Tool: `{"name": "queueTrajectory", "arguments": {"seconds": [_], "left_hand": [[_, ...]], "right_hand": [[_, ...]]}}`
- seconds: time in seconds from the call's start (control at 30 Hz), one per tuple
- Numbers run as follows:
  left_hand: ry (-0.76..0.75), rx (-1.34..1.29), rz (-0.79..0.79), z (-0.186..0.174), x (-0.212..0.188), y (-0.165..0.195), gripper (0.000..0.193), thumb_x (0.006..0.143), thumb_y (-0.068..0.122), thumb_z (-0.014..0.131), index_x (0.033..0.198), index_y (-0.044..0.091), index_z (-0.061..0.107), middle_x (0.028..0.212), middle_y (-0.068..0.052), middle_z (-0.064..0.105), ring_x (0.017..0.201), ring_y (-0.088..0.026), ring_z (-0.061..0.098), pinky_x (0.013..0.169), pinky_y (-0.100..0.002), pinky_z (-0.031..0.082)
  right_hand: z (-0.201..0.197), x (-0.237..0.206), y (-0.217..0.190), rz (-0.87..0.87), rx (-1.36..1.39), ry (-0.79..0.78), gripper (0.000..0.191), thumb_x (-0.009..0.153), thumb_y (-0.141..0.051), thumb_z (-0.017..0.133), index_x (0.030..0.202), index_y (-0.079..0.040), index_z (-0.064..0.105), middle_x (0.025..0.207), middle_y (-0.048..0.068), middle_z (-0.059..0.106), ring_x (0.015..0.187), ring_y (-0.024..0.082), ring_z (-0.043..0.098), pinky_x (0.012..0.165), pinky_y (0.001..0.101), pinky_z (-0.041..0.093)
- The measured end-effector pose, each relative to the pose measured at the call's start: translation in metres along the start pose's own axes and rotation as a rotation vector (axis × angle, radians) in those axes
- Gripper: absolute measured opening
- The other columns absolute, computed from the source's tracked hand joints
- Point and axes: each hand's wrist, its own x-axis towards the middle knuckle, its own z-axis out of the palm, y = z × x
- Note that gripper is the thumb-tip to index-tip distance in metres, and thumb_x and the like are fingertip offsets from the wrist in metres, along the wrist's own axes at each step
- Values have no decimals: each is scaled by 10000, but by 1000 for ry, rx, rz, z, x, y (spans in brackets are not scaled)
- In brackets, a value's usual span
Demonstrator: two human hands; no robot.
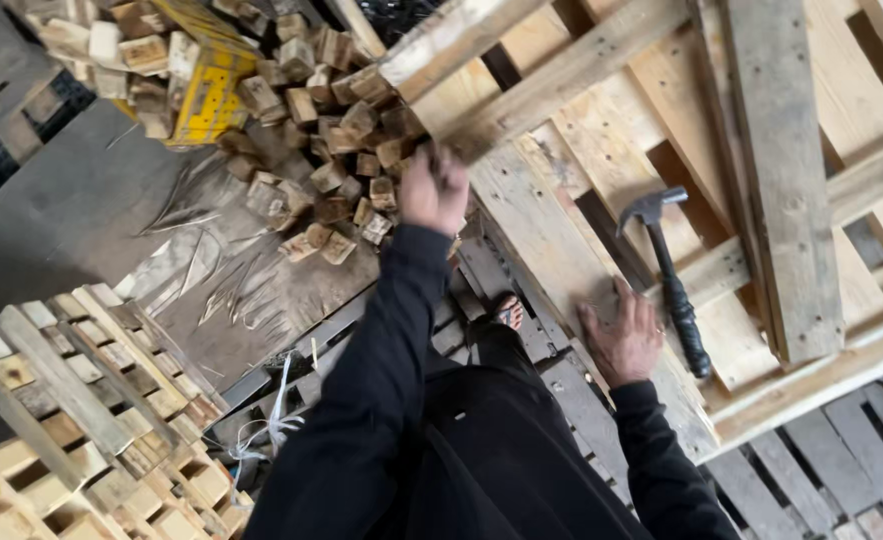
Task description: The person assembles a wooden pallet by placing small wooden blocks into gaps and hammering nails to secure them. They repeatedly pick up blocks, position them, and use a hammer to drive nails into the pallet structure.
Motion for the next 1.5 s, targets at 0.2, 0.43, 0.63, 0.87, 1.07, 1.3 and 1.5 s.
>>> {"name": "queueTrajectory", "arguments": {"seconds": [0.2,0.43,0.63,0.87,1.07,1.3,1.5], "left_hand": [[89,267,105,153,127,71,494,1078,523,401,1284,87,292,1080,-109,520,780,-281,580,676,-449,515],[45,639,80,36,11,80,835,954,525,530,1587,45,271,1535,-302,383,1340,-340,556,1113,-457,479],[864,757,24,-190,-219,84,325,967,355,626,1206,134,627,1020,-109,701,809,-234,670,611,-373,514],[764,646,177,-265,-297,108,407,993,368,598,1193,25,690,962,-117,695,785,-229,674,653,-360,546],[548,1241,344,-245,-272,151,493,987,447,702,1199,3,738,989,-102,744,836,-168,672,761,-346,523],[310,101,292,-227,-324,283,788,1081,696,493,1417,-17,513,1144,-117,606,856,-211,619,759,-402,502],[797,634,817,-236,-466,426,821,992,601,591,1532,0,443,1509,-184,485,1370,-331,475,1159,-460,393]], "right_hand": [[-8,0,-28,-23,-25,151,692,901,-579,701,1411,-132,562,1167,126,669,1111,333,646,926,477,510],[-11,9,-16,-41,108,40,681,905,-519,703,1414,-87,568,1269,183,647,1098,371,639,881,492,524],[-14,26,71,-60,92,-322,536,921,-446,684,1281,-49,675,1181,210,680,996,375,672,828,457,528],[26,39,-4,57,-179,-335,463,917,-419,707,1197,-50,713,1067,199,693,916,361,686,781,457,540],[77,2,-148,-14,-242,-305,405,914,-395,726,1125,-50,745,969,190,705,847,349,698,741,456,550],[117,-87,-281,-320,-213,-280,344,911,-368,749,1041,-51,783,855,179,718,767,335,712,695,456,563],[128,-179,-459,-926,-154,-499,267,978,-324,732,985,-60,775,814,152,697,699,354,695,615,425,556]]}}
